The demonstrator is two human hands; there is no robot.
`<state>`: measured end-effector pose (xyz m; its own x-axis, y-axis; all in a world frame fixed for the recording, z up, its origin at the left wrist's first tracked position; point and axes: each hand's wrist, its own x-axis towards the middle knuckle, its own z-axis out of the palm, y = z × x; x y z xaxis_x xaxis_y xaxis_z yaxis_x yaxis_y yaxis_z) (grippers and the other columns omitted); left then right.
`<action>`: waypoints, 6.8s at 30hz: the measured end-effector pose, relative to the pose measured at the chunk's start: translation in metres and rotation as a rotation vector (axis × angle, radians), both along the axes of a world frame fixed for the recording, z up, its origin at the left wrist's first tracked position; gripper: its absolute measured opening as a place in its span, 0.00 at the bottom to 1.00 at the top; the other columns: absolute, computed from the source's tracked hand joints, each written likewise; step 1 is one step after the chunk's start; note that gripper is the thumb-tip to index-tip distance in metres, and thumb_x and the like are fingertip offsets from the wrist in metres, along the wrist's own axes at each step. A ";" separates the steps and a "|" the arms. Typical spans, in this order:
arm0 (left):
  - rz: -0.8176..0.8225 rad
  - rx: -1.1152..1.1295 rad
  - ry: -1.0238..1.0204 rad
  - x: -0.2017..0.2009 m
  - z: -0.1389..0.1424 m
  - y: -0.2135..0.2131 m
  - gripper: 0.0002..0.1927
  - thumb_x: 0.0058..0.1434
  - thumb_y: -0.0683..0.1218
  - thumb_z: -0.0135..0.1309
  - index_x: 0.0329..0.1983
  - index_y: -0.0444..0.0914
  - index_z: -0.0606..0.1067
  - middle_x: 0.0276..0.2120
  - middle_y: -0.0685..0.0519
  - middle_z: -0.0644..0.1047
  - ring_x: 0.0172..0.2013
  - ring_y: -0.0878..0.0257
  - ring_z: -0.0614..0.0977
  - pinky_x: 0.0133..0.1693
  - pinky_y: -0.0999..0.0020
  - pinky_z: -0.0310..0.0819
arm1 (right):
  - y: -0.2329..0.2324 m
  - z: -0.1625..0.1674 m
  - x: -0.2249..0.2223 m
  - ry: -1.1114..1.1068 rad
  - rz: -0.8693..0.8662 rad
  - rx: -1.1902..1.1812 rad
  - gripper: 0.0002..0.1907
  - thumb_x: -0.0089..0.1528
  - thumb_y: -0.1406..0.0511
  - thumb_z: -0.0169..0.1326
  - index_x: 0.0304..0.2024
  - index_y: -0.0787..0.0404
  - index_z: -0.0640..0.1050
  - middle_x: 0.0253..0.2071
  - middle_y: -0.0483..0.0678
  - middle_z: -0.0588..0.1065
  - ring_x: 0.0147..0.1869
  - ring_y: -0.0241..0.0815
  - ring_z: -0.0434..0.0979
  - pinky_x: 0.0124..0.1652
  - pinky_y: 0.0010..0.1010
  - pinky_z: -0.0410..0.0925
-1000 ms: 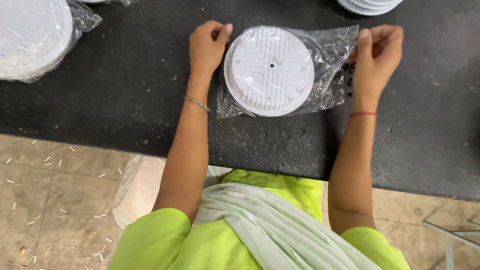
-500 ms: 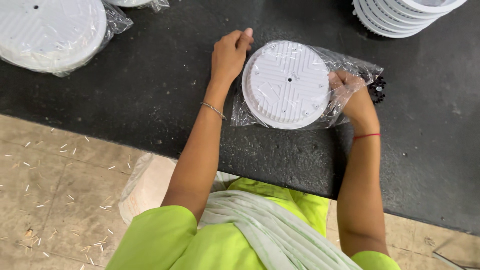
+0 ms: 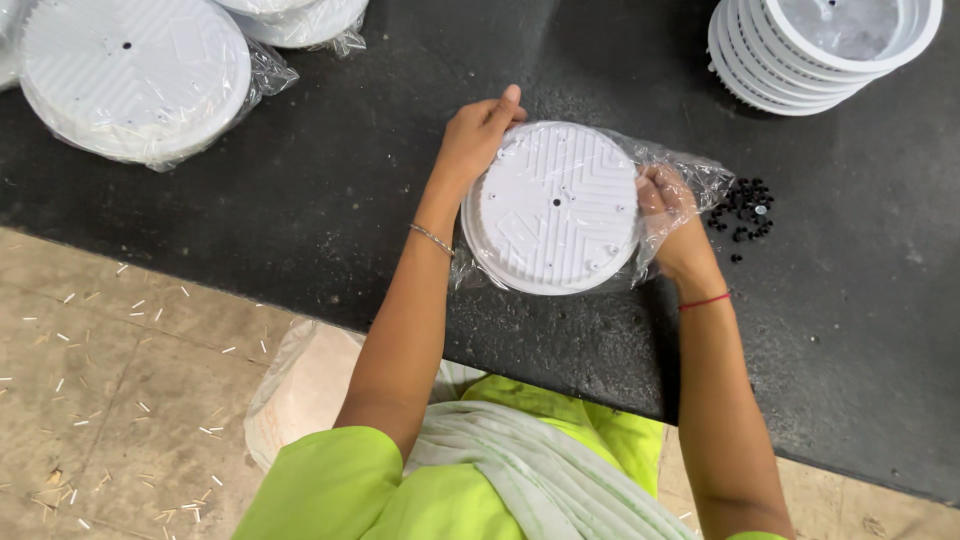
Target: The person picks up a round white plastic light fixture base, removes its plastic wrap, and presses small black plastic clips into holes around its rim. They turn the base over to work on both sides, then wrap the finished base in plastic and set it with a stack of completed bases.
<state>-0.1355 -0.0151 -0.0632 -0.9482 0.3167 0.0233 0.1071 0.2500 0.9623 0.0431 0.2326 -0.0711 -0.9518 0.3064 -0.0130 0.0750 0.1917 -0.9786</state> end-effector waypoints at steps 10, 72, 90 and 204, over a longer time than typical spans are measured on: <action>-0.217 0.073 -0.232 -0.001 0.007 -0.018 0.21 0.63 0.57 0.58 0.38 0.33 0.83 0.25 0.56 0.79 0.26 0.69 0.76 0.29 0.71 0.70 | 0.013 0.013 0.004 0.131 -0.035 -0.206 0.12 0.74 0.64 0.50 0.53 0.67 0.74 0.44 0.44 0.77 0.45 0.33 0.75 0.45 0.24 0.71; 0.353 -0.981 -0.699 0.290 -0.229 -0.340 0.26 0.63 0.55 0.54 0.58 0.34 0.76 0.69 0.33 0.63 0.63 0.36 0.72 0.61 0.48 0.70 | 0.071 -0.060 0.005 -0.065 -0.099 -0.719 0.14 0.77 0.65 0.38 0.57 0.65 0.73 0.48 0.50 0.76 0.49 0.42 0.79 0.43 0.32 0.73; -0.596 -0.758 -0.739 0.198 0.041 -0.239 0.20 0.63 0.56 0.55 0.49 0.38 0.82 0.43 0.51 0.86 0.37 0.62 0.90 0.32 0.61 0.85 | 0.055 -0.006 0.013 0.056 -0.262 -0.121 0.09 0.72 0.64 0.51 0.48 0.63 0.77 0.38 0.41 0.77 0.39 0.31 0.79 0.38 0.25 0.76; -0.044 -0.053 0.328 0.007 0.034 0.004 0.07 0.63 0.47 0.59 0.41 0.40 0.81 0.35 0.52 0.85 0.34 0.58 0.86 0.38 0.63 0.78 | -0.057 0.124 0.013 -0.044 0.065 0.637 0.09 0.58 0.70 0.65 0.42 0.60 0.84 0.41 0.47 0.79 0.42 0.40 0.84 0.43 0.28 0.74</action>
